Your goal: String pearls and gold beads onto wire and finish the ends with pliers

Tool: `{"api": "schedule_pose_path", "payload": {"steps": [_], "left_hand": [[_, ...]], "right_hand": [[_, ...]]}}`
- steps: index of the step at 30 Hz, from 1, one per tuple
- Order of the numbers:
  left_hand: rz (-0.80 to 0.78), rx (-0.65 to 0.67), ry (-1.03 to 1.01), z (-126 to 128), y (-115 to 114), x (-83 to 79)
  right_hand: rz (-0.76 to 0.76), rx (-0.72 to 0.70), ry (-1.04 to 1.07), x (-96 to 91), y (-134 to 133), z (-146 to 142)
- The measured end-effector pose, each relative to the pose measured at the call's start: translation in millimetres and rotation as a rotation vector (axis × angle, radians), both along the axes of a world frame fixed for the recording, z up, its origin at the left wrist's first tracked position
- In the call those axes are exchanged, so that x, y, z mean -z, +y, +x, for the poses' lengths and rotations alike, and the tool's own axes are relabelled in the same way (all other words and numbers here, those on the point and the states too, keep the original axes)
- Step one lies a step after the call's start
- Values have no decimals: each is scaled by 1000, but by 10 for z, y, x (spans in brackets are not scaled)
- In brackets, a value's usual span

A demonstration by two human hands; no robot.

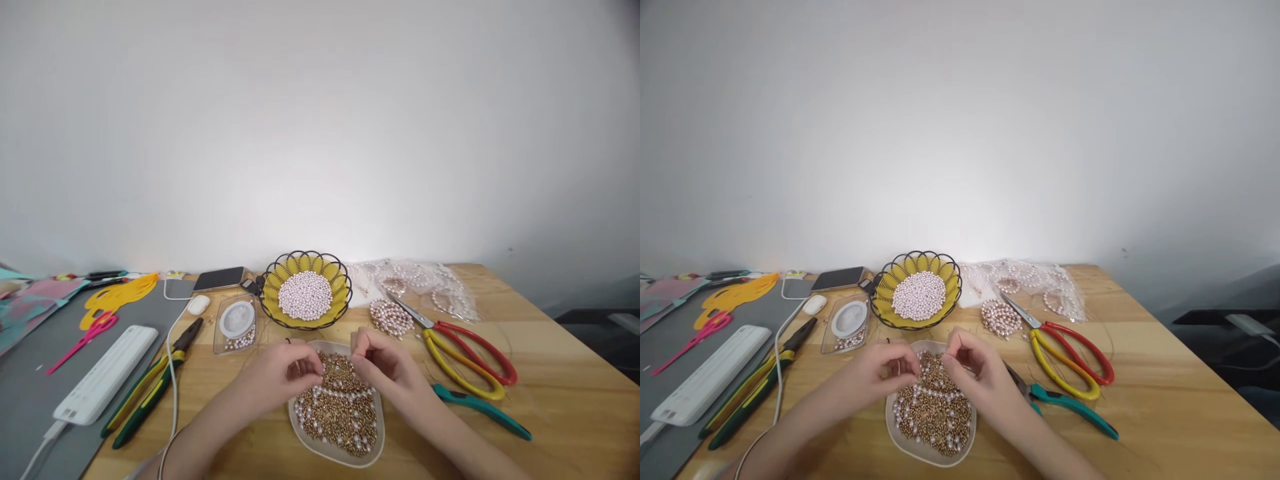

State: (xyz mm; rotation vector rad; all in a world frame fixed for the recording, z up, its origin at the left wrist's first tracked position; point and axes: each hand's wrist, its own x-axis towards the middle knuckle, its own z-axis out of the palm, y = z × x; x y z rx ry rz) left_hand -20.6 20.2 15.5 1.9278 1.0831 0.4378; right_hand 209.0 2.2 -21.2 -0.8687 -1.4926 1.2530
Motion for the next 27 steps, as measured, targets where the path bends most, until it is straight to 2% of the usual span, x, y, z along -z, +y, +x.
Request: {"api": "schedule_pose_path", "payload": {"steps": [8, 14, 21, 24, 27], "left_hand": [[-527, -70, -422, 19, 8, 111], [-695, -206, -643, 62, -37, 251], [-674, -248, -718, 121, -130, 302], [-576, -246, -698, 127, -143, 309], [-398, -244, -652, 114, -145, 302]], "right_hand": [[-54, 23, 31, 1, -1, -11], [-30, 43, 62, -32, -3, 38], [-37, 13, 55, -91, -78, 46], [-37, -18, 62, -126, -94, 25], [-37, -52, 80, -159, -104, 0]]}}
